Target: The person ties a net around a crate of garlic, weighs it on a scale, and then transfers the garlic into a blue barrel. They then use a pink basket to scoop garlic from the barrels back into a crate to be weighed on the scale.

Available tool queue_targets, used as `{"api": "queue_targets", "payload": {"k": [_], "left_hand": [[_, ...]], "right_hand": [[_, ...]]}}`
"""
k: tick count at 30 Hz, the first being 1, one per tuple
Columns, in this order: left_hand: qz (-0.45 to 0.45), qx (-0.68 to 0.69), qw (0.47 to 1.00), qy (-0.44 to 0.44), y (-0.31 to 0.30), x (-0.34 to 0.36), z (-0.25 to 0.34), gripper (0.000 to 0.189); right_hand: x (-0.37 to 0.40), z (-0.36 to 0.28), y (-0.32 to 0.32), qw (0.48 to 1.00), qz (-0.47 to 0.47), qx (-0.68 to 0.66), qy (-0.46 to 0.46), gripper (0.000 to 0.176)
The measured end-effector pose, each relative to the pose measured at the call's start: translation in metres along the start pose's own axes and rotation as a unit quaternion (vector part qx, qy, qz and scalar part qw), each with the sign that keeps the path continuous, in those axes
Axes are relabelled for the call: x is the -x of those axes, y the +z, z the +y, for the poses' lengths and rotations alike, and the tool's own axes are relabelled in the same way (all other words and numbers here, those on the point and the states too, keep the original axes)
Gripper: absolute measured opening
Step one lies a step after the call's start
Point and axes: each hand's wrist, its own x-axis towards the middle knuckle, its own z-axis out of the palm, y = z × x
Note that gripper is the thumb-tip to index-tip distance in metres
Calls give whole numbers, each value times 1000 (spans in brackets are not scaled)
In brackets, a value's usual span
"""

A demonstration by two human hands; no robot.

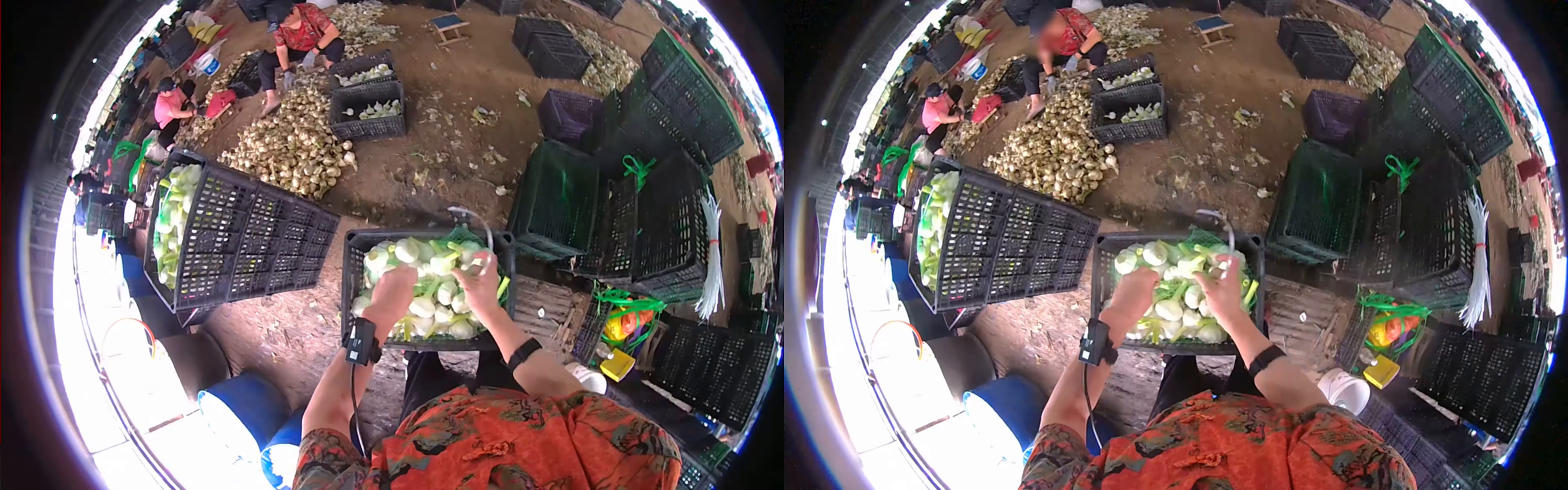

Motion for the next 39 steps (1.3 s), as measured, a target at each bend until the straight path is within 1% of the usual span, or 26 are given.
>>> {"api": "queue_targets", "payload": {"k": [2,4,5,6,8,9,10,12,13,15,16,18,19,20,22,23,24,25,27,28,29,31,34,35,38,39], "left_hand": [[11,9,1000,-6,-25,5,15,14],[24,19,999,-12,-33,6,16,13],[19,26,999,-4,-33,6,14,13],[14,32,999,2,-33,6,12,13],[-3,34,999,37,-30,0,6,13],[-16,40,997,70,-29,-5,4,13],[-21,36,996,75,-30,-9,3,13],[-38,47,988,144,-32,-22,1,14],[-40,44,987,147,-31,-29,2,14],[-78,81,974,195,-24,-36,7,15],[-82,81,974,196,-18,-36,8,15],[-108,48,966,231,-11,-41,7,15],[-129,16,965,229,-14,-38,6,15],[-135,15,963,232,-34,-31,19,15],[88,42,979,176,-82,-6,52,13],[159,144,974,78,-85,9,30,13],[228,242,943,-20,-87,28,0,21],[75,436,887,-130,-84,52,-28,46],[-201,709,616,-280,-29,82,-73,92],[-303,786,437,-314,-2,77,-66,115],[-307,788,435,-309,19,71,-62,115],[-343,838,345,-246,32,38,-33,128],[-309,875,310,-206,54,17,-44,131],[-318,903,234,-169,48,13,-41,134],[-382,893,168,-165,50,-12,-50,127],[-339,800,438,-232,36,-17,-37,110]], "right_hand": [[9,17,-5,996,49,-75,-18,60],[20,18,-12,990,65,52,-117,64],[19,3,-7,984,-6,-125,-126,81],[14,-14,-9,984,-2,-128,-124,81],[-1,-55,-11,984,-143,106,21,99],[-26,-24,0,967,-159,112,-166,103],[-36,-22,7,968,-153,108,-165,103],[-51,-23,21,890,-424,166,3,84],[-52,-19,28,892,-421,163,2,84],[-46,-10,39,845,-487,219,-28,57],[-43,6,41,847,-485,217,-27,57],[-45,39,44,903,-387,79,-169,37],[-44,37,44,914,-394,40,-91,34],[-43,24,42,916,-390,36,-89,34],[-42,-9,34,910,-383,161,-1,31],[-43,0,36,911,-373,165,-67,30],[-41,-4,38,912,-371,163,-68,30],[-40,-13,39,912,-360,180,-71,29],[-36,-16,44,914,-336,198,-110,29],[-31,-19,45,913,-336,204,-109,29],[-27,-21,45,887,-350,254,-162,29],[-14,-35,39,848,-366,321,-211,28],[-1,-27,30,860,-337,302,-236,26],[5,-34,29,862,-328,314,-223,26],[22,-12,38,884,-326,298,-155,27],[32,-13,40,898,-294,264,-191,26]]}}
